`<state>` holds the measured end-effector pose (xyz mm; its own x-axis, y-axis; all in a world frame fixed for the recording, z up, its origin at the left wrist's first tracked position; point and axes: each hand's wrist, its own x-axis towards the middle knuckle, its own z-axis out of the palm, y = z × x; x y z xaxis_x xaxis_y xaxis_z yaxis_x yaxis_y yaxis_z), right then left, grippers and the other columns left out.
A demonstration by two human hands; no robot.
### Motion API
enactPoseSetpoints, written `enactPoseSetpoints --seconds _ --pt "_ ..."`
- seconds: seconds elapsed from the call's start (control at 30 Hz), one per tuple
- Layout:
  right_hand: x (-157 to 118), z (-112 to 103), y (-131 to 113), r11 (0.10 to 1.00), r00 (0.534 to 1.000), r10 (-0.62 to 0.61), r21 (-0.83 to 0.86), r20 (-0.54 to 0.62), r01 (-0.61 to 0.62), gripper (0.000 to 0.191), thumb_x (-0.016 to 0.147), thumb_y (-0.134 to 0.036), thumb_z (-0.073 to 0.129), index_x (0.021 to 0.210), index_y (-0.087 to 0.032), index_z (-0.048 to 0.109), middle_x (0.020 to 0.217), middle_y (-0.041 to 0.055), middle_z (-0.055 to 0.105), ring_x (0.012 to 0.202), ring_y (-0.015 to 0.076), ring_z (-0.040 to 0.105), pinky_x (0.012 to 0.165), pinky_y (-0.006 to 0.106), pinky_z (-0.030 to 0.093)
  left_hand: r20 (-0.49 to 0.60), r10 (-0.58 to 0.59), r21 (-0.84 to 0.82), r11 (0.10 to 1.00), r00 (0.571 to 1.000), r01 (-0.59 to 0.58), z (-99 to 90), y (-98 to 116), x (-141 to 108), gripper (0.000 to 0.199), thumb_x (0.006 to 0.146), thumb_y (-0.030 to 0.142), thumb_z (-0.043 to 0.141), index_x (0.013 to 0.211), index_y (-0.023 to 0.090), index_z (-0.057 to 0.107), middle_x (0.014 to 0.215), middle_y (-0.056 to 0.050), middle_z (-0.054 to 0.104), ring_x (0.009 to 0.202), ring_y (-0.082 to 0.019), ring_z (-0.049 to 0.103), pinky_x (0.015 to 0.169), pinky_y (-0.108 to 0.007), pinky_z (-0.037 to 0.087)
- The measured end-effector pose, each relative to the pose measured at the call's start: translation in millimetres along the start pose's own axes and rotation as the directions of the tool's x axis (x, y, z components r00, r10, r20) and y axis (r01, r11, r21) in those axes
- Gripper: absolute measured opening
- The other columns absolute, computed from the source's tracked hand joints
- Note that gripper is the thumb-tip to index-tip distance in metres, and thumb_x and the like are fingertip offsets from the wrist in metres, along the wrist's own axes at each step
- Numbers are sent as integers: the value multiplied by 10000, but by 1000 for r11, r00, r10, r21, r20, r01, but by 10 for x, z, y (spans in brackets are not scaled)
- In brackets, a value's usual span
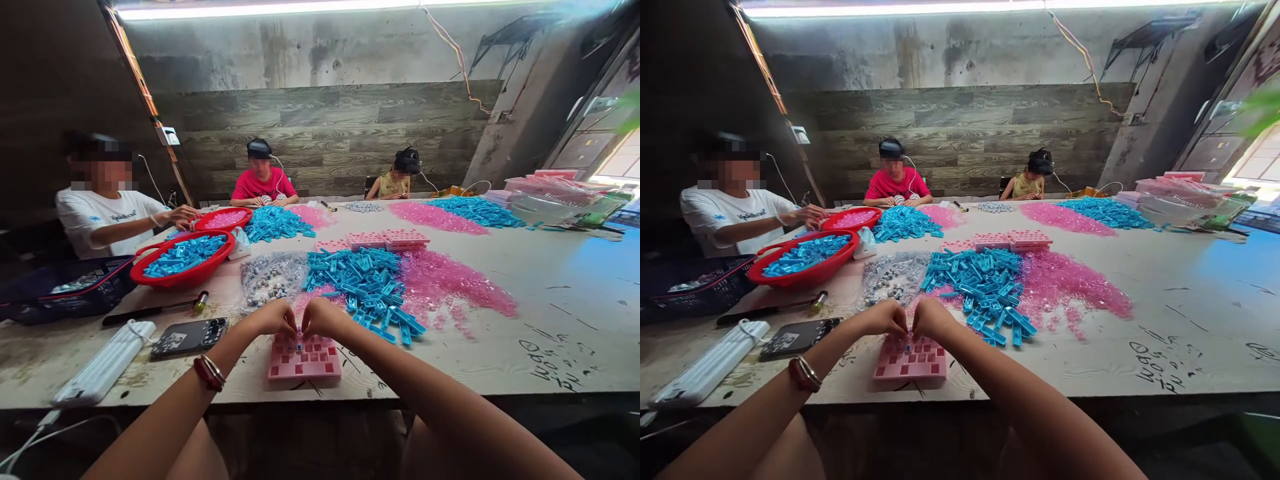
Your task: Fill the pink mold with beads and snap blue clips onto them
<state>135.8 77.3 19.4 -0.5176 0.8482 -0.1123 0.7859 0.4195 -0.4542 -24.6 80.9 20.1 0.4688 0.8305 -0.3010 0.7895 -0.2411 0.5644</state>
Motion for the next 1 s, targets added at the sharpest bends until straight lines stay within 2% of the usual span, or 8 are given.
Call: enactPoseSetpoints --seconds 0.3,0.53,0.67,0.77,0.87,1.0 --pt "28 24 -5 999 1000 -4 -37 7 4 202 544 -172 771 744 -197 753 634 24 700 584 155 606 495 201 377 -21 -129 23 991 991 129 70 68 11 103 574 160 617 653 115 665 590 -7 634 543 -126 526 498 -204 344" --pt "42 43 20 999 1000 -4 -33 11 4 210 538 -191 777 746 -209 752 630 16 696 589 148 605 516 196 388 -22 -140 -14 990 990 140 81 45 45 104 551 156 625 640 119 664 592 -8 637 563 -135 539 507 -207 355" --pt "2 18 53 1000 1000 -27 -11 -16 27 235 567 -249 770 794 -197 748 664 17 698 597 134 601 504 181 377 -77 -123 -35 992 989 120 110 55 -53 152 593 170 615 716 101 670 667 -37 662 607 -144 567 537 -209 383" --pt "-19 0 77 999 998 -49 -8 -35 49 247 552 -276 784 779 -186 748 614 12 681 566 122 585 478 172 356 -121 -106 -33 994 987 103 124 69 -134 177 630 206 612 752 91 672 700 -56 670 627 -149 581 540 -208 393" --pt "-33 29 106 996 991 -87 0 -97 88 232 535 -266 789 748 -184 746 594 11 666 548 126 575 477 182 356 -166 -80 -24 997 983 77 146 63 -169 160 631 200 610 737 98 674 698 -48 666 652 -155 584 541 -206 388" --pt "-110 100 149 981 955 -192 -4 -228 196 188 563 -139 730 747 -176 733 681 34 653 641 148 582 567 208 406 -246 -38 17 999 969 44 189 47 -201 156 660 219 587 744 117 670 675 -22 636 644 -147 564 542 -209 384"
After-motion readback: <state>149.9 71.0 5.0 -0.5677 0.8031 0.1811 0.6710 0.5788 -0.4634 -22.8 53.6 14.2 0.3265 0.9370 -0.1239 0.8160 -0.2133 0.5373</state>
